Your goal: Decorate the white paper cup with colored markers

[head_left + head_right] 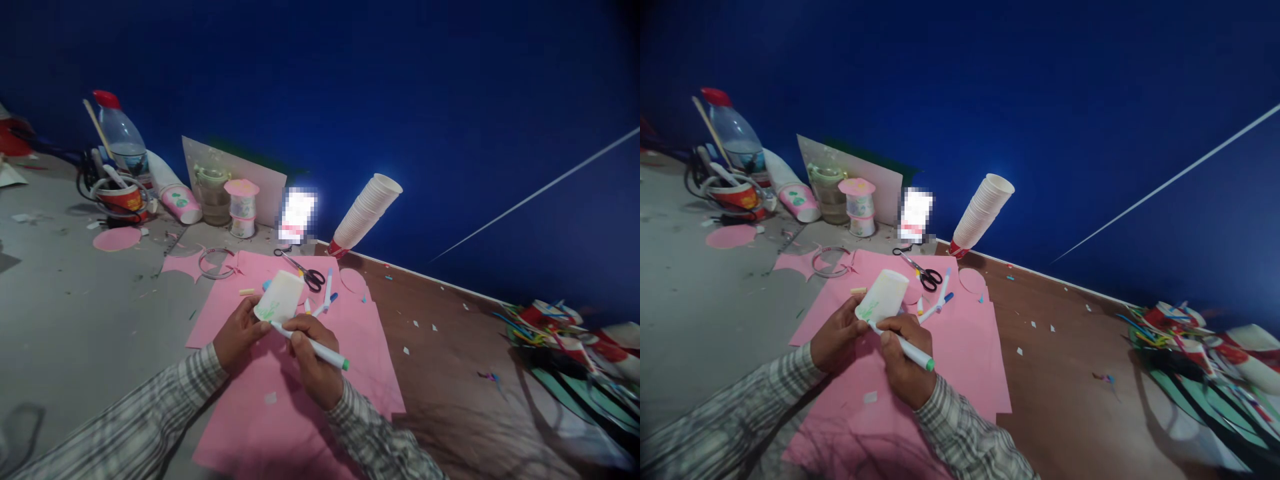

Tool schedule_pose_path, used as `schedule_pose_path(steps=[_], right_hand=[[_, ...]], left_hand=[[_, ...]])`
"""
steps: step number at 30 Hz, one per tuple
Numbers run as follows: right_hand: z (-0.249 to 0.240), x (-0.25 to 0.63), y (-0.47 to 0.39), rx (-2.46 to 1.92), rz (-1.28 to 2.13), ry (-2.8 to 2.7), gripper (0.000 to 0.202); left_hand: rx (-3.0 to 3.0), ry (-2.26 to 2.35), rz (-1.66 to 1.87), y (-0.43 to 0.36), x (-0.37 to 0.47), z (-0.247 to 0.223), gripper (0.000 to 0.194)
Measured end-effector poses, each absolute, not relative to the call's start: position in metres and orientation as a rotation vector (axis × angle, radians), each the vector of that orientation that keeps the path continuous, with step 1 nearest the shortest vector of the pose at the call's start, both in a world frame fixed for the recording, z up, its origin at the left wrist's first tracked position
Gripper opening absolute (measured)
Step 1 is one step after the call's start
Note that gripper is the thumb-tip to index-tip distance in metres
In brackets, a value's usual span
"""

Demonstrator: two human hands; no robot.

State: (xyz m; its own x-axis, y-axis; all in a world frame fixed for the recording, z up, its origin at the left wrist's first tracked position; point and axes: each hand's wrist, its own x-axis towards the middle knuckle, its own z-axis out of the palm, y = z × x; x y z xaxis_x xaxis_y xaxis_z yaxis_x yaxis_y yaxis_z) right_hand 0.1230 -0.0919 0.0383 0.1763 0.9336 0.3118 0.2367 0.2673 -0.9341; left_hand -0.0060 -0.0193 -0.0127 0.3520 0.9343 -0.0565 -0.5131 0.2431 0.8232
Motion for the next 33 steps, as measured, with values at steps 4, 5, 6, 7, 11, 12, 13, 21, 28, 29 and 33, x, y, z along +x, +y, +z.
schedule_pose_path(steps=[4,5,6,7,11,12,13,21,28,29,33], right_hand=[[0.0370,0.1236,-0.0920,-1.230,0.692,-1.261,0.017],[0.0365,0.1237,-0.0923,-1.223,0.695,-1.221,0.017],[0.0362,0.1239,-0.0925,-1.210,0.705,-1.188,0.017],[0.0359,0.1241,-0.0927,-1.191,0.723,-1.166,0.017],[0.0349,0.1247,-0.0928,-1.114,0.752,-1.204,0.017],[0.0344,0.1248,-0.0925,-1.109,0.743,-1.224,0.017],[0.0340,0.1250,-0.0922,-1.112,0.734,-1.240,0.017],[0.0347,0.1253,-0.0922,-1.171,0.748,-1.186,0.017],[0.0345,0.1257,-0.0915,-1.115,0.732,-1.246,0.017],[0.0334,0.1256,-0.0913,-1.117,0.726,-1.254,0.017],[0.0321,0.1252,-0.0909,-1.136,0.761,-1.189,0.017]], left_hand=[[0.863,0.680,1.113,-0.0184,-0.0068,-0.0092,0.049],[0.877,0.686,1.124,-0.0181,-0.0068,-0.0085,0.048],[0.884,0.687,1.131,-0.0179,-0.0067,-0.0080,0.048],[0.882,0.683,1.132,-0.0178,-0.0064,-0.0077,0.048],[0.858,0.676,1.122,-0.0179,-0.0055,-0.0088,0.049],[0.861,0.672,1.123,-0.0179,-0.0055,-0.0095,0.049],[0.868,0.667,1.124,-0.0178,-0.0056,-0.0102,0.048],[0.899,0.676,1.135,-0.0169,-0.0068,-0.0098,0.049],[0.867,0.670,1.125,-0.0173,-0.0064,-0.0096,0.050],[0.876,0.674,1.129,-0.0172,-0.0064,-0.0098,0.049],[0.887,0.680,1.133,-0.0167,-0.0067,-0.0097,0.048]])
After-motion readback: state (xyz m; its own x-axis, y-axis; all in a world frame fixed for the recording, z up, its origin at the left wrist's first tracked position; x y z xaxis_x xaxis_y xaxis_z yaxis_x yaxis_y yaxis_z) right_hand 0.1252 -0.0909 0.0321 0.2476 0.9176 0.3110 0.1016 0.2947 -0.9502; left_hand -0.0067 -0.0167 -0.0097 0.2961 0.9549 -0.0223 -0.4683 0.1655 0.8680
